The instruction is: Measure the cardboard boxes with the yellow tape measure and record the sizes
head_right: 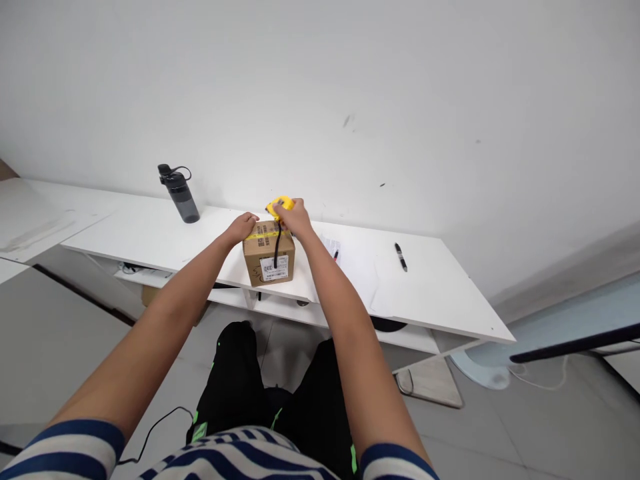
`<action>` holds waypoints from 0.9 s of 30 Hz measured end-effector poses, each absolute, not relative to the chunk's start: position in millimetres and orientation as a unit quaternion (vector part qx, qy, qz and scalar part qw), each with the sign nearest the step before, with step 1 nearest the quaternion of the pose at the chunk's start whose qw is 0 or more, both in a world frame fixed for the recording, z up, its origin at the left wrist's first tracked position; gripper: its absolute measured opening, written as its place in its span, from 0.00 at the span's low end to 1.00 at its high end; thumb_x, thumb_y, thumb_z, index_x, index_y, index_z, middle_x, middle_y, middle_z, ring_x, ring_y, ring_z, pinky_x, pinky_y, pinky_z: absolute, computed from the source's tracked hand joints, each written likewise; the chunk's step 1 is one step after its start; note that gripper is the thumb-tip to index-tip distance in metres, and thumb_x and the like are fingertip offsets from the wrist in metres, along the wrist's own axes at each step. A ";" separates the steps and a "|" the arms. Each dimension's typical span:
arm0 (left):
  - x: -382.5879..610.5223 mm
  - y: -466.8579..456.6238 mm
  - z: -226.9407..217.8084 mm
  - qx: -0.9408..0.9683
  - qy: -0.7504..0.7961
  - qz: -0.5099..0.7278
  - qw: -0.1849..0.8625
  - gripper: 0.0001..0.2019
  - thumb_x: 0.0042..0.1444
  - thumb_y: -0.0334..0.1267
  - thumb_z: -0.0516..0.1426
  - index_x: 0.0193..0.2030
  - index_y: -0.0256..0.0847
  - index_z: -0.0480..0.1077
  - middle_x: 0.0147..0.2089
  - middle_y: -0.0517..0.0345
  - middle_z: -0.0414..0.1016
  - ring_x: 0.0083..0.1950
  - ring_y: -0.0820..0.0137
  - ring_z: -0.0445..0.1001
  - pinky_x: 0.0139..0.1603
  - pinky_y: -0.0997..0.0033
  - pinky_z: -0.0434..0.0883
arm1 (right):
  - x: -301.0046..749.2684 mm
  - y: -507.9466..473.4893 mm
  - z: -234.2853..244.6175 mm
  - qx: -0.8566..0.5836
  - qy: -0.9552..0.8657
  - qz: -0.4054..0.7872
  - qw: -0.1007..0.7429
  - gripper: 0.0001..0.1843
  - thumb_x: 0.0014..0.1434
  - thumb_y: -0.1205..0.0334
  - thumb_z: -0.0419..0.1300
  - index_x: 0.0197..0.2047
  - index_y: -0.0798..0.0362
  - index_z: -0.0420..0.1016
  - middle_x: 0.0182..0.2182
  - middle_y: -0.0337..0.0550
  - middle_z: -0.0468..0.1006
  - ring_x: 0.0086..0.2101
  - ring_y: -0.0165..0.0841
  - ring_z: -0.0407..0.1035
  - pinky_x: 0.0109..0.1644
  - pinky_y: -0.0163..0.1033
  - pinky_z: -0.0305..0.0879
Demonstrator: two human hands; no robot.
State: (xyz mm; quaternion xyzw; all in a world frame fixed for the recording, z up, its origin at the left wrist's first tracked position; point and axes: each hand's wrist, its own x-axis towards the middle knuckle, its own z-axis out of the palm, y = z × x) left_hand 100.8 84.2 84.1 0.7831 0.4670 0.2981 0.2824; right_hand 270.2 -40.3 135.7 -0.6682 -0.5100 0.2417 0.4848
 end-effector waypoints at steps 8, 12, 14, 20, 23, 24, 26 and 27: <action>98.2 81.4 90.3 0.804 0.470 0.249 0.267 0.20 0.63 0.53 0.51 0.29 0.41 0.71 0.40 0.45 0.79 0.42 0.59 0.75 0.48 0.64 0.67 | 297.5 -70.5 120.9 -0.653 -0.512 0.271 0.488 0.24 0.57 0.47 0.66 0.47 0.52 0.61 0.41 0.44 0.78 0.26 0.28 0.73 0.29 0.34 0.70; 95.6 78.8 91.8 0.805 0.475 0.237 0.265 0.24 0.62 0.59 0.50 0.32 0.41 0.74 0.42 0.46 0.81 0.42 0.59 0.76 0.45 0.66 0.67 | 299.5 -77.0 103.4 -0.655 -0.500 0.270 0.498 0.22 0.60 0.46 0.63 0.47 0.52 0.63 0.41 0.46 0.79 0.27 0.27 0.73 0.28 0.33 0.69; 93.2 77.3 93.5 0.806 0.481 0.230 0.258 0.25 0.62 0.60 0.49 0.33 0.42 0.76 0.42 0.46 0.81 0.43 0.59 0.77 0.45 0.66 0.67 | 302.1 -77.5 99.8 -0.650 -0.500 0.292 0.492 0.21 0.62 0.44 0.61 0.46 0.53 0.65 0.40 0.47 0.80 0.26 0.26 0.73 0.27 0.31 0.67; 75.2 74.6 99.9 0.806 0.503 0.210 0.232 0.29 0.63 0.62 0.46 0.37 0.42 0.78 0.46 0.44 0.81 0.48 0.54 0.77 0.47 0.64 0.67 | 308.4 -79.8 101.2 -0.626 -0.530 0.369 0.436 0.26 0.62 0.39 0.58 0.51 0.51 0.66 0.44 0.48 0.81 0.29 0.27 0.75 0.33 0.32 0.69; 55.9 75.1 99.3 0.799 0.521 0.208 0.216 0.30 0.64 0.62 0.43 0.39 0.42 0.78 0.48 0.42 0.81 0.50 0.51 0.76 0.48 0.61 0.67 | 300.1 -80.3 98.8 -0.614 -0.558 0.359 0.429 0.32 0.59 0.42 0.63 0.59 0.49 0.59 0.50 0.48 0.79 0.35 0.29 0.76 0.36 0.34 0.70; 47.1 74.5 97.5 0.796 0.527 0.208 0.211 0.30 0.64 0.62 0.42 0.40 0.42 0.77 0.49 0.42 0.80 0.51 0.50 0.76 0.49 0.60 0.66 | 294.9 -79.5 96.9 -0.606 -0.567 0.356 0.429 0.33 0.58 0.43 0.63 0.60 0.48 0.57 0.52 0.48 0.77 0.38 0.31 0.76 0.37 0.35 0.70; 25.8 70.3 90.6 0.795 0.537 0.212 0.185 0.30 0.65 0.62 0.42 0.40 0.43 0.76 0.49 0.42 0.80 0.52 0.50 0.76 0.50 0.59 0.66 | 280.7 -75.9 91.9 -0.588 -0.588 0.338 0.441 0.32 0.57 0.44 0.63 0.58 0.49 0.58 0.55 0.48 0.75 0.44 0.34 0.75 0.40 0.37 0.70; 13.7 66.2 85.0 0.794 0.544 0.216 0.167 0.29 0.65 0.61 0.41 0.41 0.44 0.76 0.49 0.43 0.80 0.52 0.50 0.75 0.50 0.59 0.67 | 271.9 -73.1 89.2 -0.586 -0.593 0.321 0.450 0.31 0.57 0.44 0.63 0.57 0.49 0.59 0.55 0.49 0.74 0.47 0.34 0.73 0.43 0.38 0.70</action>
